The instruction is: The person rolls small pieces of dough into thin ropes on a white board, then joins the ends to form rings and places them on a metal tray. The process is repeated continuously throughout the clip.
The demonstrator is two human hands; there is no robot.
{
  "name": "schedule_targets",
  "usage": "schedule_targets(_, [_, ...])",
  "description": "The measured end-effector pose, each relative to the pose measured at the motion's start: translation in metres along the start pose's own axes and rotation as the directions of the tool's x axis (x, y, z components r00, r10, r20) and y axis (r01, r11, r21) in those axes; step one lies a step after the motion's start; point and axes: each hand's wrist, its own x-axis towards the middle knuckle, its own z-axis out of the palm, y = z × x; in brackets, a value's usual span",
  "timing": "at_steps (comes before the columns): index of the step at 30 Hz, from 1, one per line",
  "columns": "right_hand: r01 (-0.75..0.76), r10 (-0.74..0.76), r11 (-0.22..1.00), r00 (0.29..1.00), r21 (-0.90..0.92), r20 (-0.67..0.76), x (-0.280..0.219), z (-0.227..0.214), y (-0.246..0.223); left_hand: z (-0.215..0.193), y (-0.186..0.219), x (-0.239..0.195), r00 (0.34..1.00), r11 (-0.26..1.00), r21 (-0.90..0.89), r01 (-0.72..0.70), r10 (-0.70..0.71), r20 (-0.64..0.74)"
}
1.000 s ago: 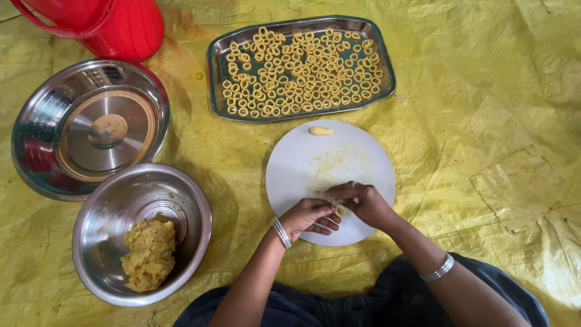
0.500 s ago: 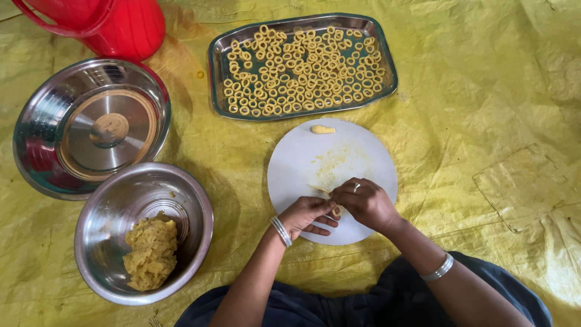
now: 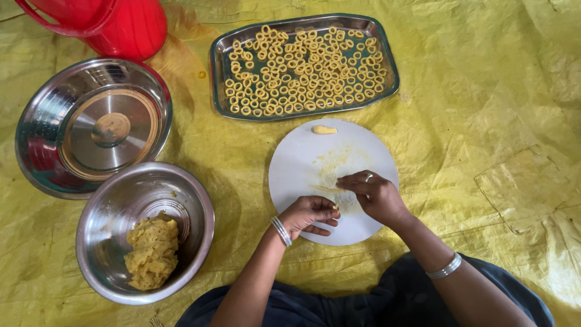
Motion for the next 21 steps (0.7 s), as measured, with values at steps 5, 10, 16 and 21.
schedule_targets(5, [-0.15,0.159,0.979,0.985,0.136,-0.061,-0.003,0.0,0.007,0.0,0.001,0.0,1.0,0.999,-0.045,0.01,-0.011,-0.014])
schedule_targets(10, [-0.422,0.444,0.821,0.896,0.384,0.036,-0.01,0.016,0.018,0.001,-0.002,0.003,0.999,0.998,-0.046,-0.035,0.034,-0.032])
schedule_targets(16, [-0.64,0.58,0.509,0.749,0.576,0.32,-0.02,0.04,0.026,0.016,0.001,0.008,0.857,0.877,0.438,-0.196,0.37,-0.36])
schedule_targets(21, [-0.748,0.563,-0.007,0.546,0.664,0.621,-0.02,0.043,0.018,0.026,0.008,-0.006,0.655,0.541,0.804,-0.246,0.704,-0.274])
